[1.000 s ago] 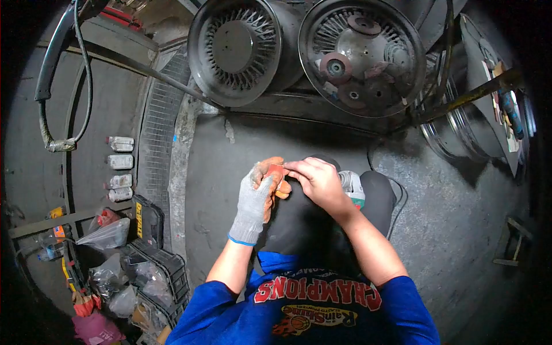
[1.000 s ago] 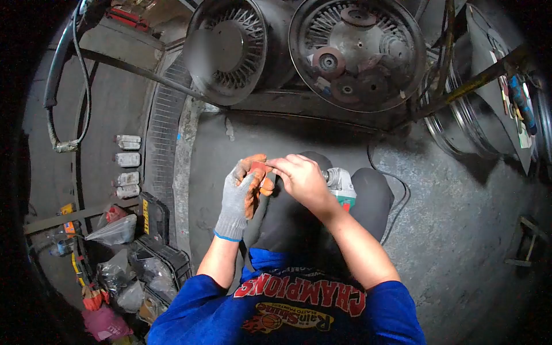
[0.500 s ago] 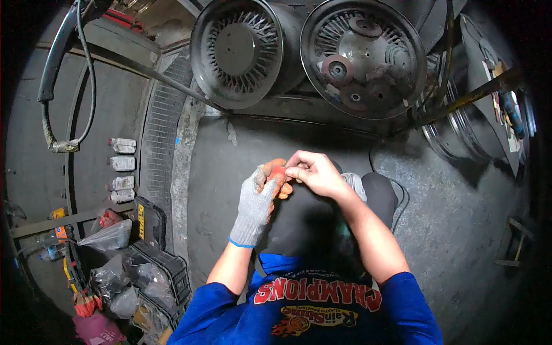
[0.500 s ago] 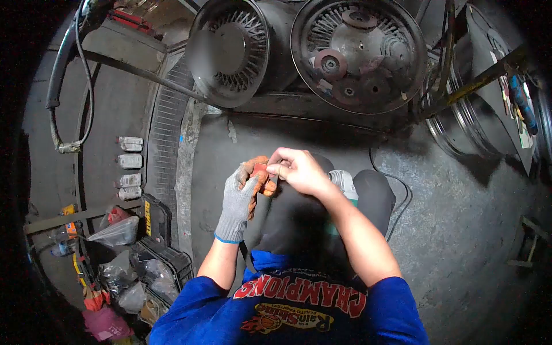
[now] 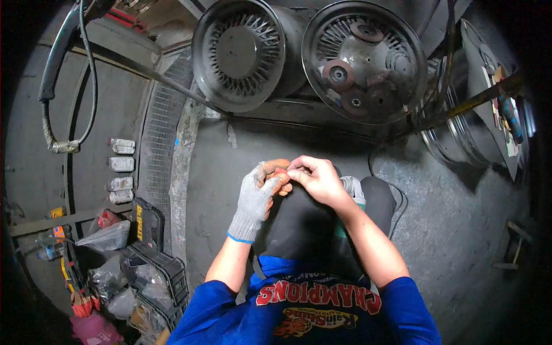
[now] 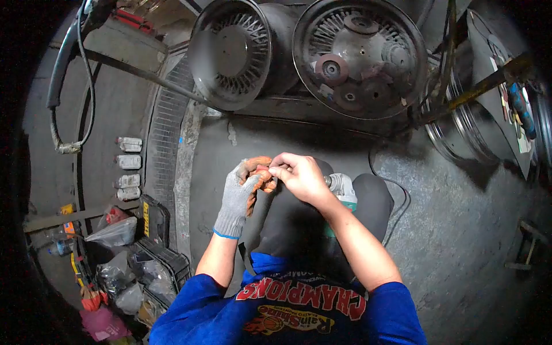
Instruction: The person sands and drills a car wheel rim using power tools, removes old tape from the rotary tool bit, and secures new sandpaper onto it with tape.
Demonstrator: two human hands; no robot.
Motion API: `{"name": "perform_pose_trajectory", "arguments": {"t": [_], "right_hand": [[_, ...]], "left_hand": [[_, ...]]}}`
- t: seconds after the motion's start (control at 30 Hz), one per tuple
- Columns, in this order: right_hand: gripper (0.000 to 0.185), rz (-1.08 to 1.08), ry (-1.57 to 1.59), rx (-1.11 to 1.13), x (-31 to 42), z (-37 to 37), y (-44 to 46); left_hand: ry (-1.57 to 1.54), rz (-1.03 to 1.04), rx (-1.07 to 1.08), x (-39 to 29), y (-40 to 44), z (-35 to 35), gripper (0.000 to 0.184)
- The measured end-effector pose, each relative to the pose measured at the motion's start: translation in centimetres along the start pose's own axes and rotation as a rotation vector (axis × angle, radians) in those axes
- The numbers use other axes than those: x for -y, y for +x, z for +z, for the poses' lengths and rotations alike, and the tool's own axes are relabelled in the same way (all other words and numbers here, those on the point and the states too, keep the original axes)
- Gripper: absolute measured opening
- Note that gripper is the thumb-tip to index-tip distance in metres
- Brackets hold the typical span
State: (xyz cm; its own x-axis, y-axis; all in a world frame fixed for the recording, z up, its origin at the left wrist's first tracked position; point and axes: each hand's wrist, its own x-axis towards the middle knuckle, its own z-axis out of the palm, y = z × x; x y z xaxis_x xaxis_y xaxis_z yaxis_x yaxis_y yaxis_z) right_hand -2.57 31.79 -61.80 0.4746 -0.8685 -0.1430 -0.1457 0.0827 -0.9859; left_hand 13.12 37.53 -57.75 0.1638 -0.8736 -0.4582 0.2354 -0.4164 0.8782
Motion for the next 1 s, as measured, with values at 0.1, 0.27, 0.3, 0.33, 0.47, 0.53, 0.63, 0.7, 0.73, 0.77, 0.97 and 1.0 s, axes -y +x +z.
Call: {"name": "perform_pose_trajectory", "arguments": {"t": [0.1, 0.27, 0.3, 0.33, 0.47, 0.53, 0.63, 0.7, 0.73, 0.77, 0.97, 1.0], "right_hand": [[0.017, -0.035, 0.013, -0.047, 0.2, 0.2, -0.4], [0.017, -0.034, 0.020, -0.069, -0.4, 0.4, -0.4], [0.017, -0.033, 0.006, -0.068, -0.4, 0.4, -0.4], [0.017, -0.031, -0.008, -0.067, -0.4, 0.4, -0.4], [0.017, -0.065, 0.044, -0.083, -0.6, 0.7, -0.4], [0.018, -0.065, 0.063, -0.093, -0.6, 0.9, -0.3], [0.018, 0.030, 0.056, -0.037, -0.7, 0.7, -0.2], [0.018, 0.004, 0.023, 0.012, -0.4, 0.1, 0.1], [0.018, -0.021, -0.009, 0.061, -0.3, -0.3, 0.4], [0.018, -0.019, -0.009, 0.058, -0.6, -0.6, 0.9], [0.026, 0.260, 0.221, 0.407, 0.4, -2.0, 1.8], [0.026, 0.132, 0.061, 0.348, 0.1, -1.8, 1.3]], "left_hand": [[-0.011, 0.056, -0.023, 0.1, 0.0, 0.3, 0.030], [0.041, 0.076, -0.056, -0.1, 0.0, 0.6, 0.027], [0.010, 0.070, -0.050, 0.0, 0.0, 0.6, 0.026], [0.009, 0.070, -0.051, 0.1, 0.1, 0.6, 0.026], [-0.032, 0.070, -0.050, 0.3, 0.2, 0.4, 0.024], [-0.022, 0.064, -0.057, 0.2, 0.1, 0.4, 0.023], [0.009, 0.042, -0.061, 0.2, 0.3, 0.3, 0.022], [0.011, 0.088, -0.042, 0.6, 0.5, 0.2, 0.020], [0.012, 0.086, -0.041, 0.6, 0.5, 0.2, 0.020], [0.110, 0.135, -0.036, 0.6, 0.4, 0.1, 0.019], [0.328, 0.150, -0.017, -0.4, 0.0, 0.1, 0.017], [0.324, 0.116, -0.034, -0.3, 0.0, 0.0, 0.017]]}}
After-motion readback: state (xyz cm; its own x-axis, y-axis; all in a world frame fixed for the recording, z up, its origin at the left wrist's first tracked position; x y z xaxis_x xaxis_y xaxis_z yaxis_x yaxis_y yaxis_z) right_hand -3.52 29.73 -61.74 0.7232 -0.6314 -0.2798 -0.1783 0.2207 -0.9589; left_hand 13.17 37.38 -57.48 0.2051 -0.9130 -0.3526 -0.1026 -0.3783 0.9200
